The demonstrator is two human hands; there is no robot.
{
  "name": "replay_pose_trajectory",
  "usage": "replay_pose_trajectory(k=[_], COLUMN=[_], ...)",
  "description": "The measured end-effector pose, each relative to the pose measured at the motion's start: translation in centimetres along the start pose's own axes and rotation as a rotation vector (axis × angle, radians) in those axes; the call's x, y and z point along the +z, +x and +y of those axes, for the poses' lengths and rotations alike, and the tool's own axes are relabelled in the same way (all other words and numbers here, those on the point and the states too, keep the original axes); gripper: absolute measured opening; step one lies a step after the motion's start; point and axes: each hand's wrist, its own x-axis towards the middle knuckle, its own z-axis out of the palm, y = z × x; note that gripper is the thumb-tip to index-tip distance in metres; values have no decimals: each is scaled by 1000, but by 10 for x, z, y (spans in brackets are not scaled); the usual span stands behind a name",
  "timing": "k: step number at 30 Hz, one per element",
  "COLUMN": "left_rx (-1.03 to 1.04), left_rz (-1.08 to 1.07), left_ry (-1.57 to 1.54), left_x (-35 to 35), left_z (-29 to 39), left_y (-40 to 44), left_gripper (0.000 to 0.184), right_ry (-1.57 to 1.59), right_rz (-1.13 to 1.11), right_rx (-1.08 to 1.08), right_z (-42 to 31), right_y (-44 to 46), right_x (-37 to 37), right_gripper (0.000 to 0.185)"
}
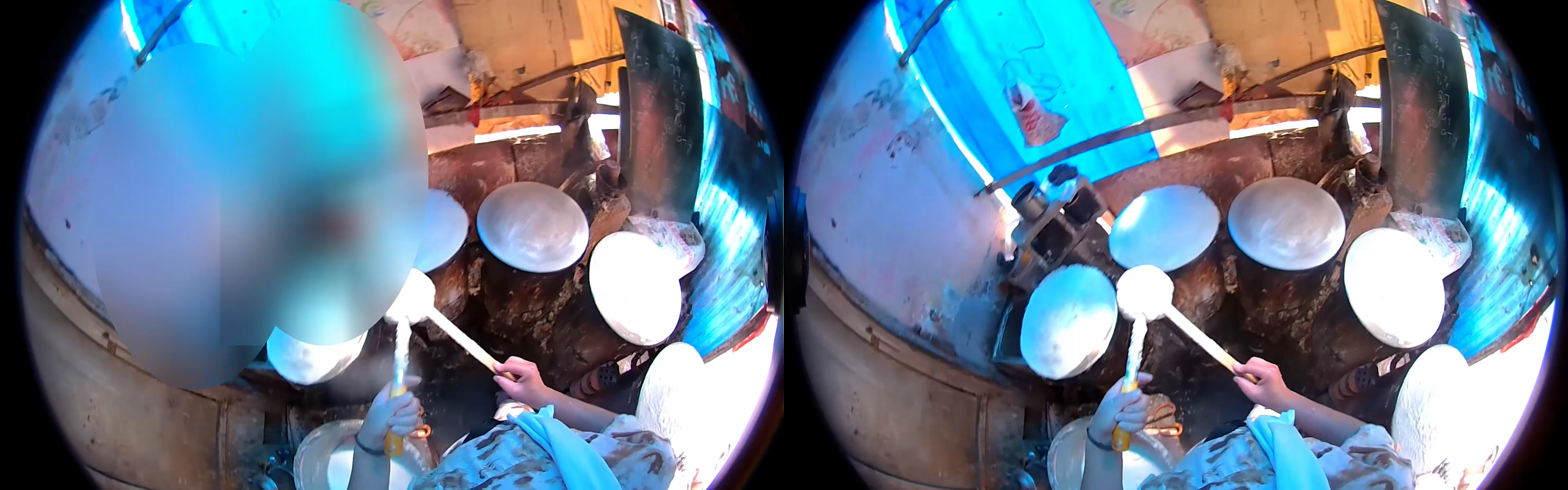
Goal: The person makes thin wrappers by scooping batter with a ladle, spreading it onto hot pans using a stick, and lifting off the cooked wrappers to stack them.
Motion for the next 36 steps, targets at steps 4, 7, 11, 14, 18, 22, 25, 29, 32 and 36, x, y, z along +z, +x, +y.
replay_pose_trajectory(k=[4, 7, 11, 14, 18, 22, 25, 29, 32, 36], left_rx=[-127, -225, -360, -427, -357, -185, -6, 151, 282, 211], left_rz=[-20, -19, -40, -10, 67, -44, -84, -149, -76, -23], left_ry=[163, 221, 350, 427, 594, 1193, 1701, 2139, 2161, 2207], left_x=[67, 105, 141, 155, 163, 113, 93, 106, 95, 94], left_z=[29, 32, 26, 7, -30, -48, -31, -10, -6, 1], left_y=[114, 199, 295, 357, 421, 492, 523, 531, 551, 559], left_gripper=[30, 25, 24, 25, 35, 63, 55, 49, 48, 51], right_ry=[21, 169, 154, 170, 134, 127, 230, 103, 600, 540], right_rz=[210, 431, 621, 733, 879, 1015, 1095, 1084, 1069, 1213], right_rx=[227, 371, 491, 578, 609, 643, 799, 738, 902, 877], right_z=[19, 48, 66, 76, 112, 163, 165, 213, 135, 168], right_y=[19, 32, 43, 54, 63, 63, 64, 75, 131, 141], right_x=[-47, -68, -107, -127, -122, -110, -113, -86, -111, -86], right_gripper=[19, 17, 18, 16, 17, 16, 19, 12, 11, 13])
